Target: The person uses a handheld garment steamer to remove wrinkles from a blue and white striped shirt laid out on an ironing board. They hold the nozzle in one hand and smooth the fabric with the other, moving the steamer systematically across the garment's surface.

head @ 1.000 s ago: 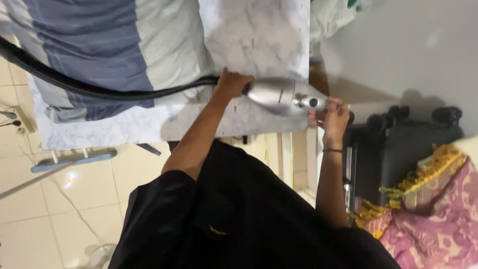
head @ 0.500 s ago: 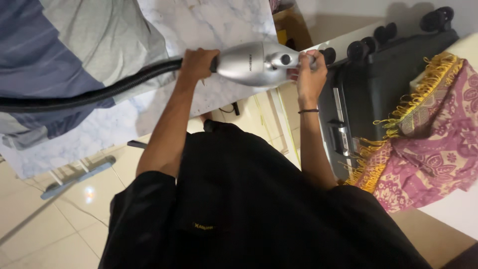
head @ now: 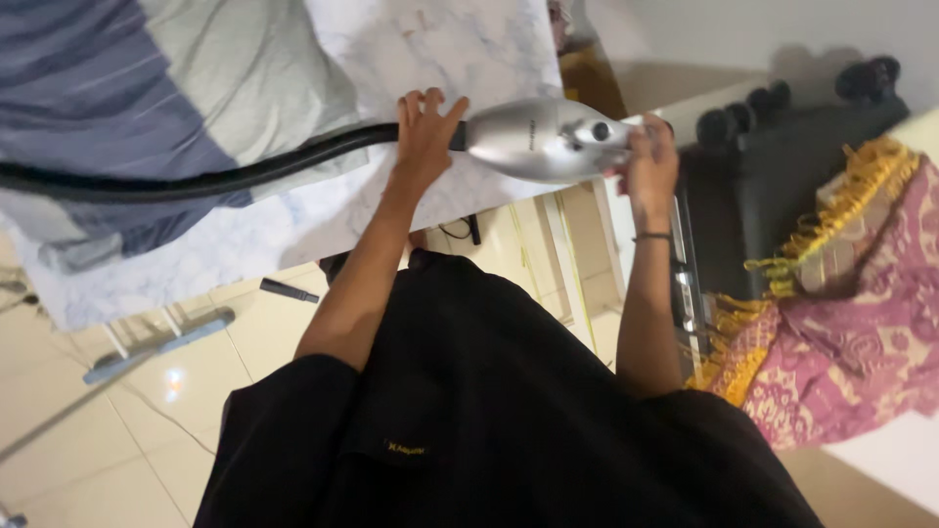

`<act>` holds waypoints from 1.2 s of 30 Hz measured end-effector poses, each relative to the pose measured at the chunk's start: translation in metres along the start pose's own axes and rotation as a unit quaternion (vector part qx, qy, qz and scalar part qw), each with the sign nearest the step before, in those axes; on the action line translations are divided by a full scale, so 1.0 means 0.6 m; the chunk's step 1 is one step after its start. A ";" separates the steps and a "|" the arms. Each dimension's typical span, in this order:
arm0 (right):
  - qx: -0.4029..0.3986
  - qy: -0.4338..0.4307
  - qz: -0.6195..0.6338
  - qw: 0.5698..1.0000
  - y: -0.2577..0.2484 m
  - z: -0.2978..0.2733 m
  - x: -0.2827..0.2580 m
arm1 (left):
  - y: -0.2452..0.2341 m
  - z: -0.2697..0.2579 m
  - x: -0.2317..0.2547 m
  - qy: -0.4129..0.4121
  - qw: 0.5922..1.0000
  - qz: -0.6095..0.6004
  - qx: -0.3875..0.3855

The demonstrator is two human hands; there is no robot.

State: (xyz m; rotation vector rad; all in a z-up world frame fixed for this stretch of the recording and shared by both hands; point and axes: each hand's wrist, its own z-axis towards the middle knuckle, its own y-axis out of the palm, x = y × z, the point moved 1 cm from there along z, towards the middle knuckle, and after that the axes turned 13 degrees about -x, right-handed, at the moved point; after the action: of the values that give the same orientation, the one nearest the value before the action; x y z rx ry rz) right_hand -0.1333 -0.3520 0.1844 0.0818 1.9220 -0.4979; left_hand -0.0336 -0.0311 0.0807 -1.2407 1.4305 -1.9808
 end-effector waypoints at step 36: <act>-0.377 -0.363 -0.125 0.843 0.924 -0.234 -0.382 | -0.584 -0.289 -0.475 -0.029 0.766 -0.563 0.307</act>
State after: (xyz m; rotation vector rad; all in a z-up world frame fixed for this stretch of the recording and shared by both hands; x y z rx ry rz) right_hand -0.0054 0.2452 0.2670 -0.7759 1.2468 0.1055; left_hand 0.0323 0.4130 0.2613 -1.9663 -0.2726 -2.6757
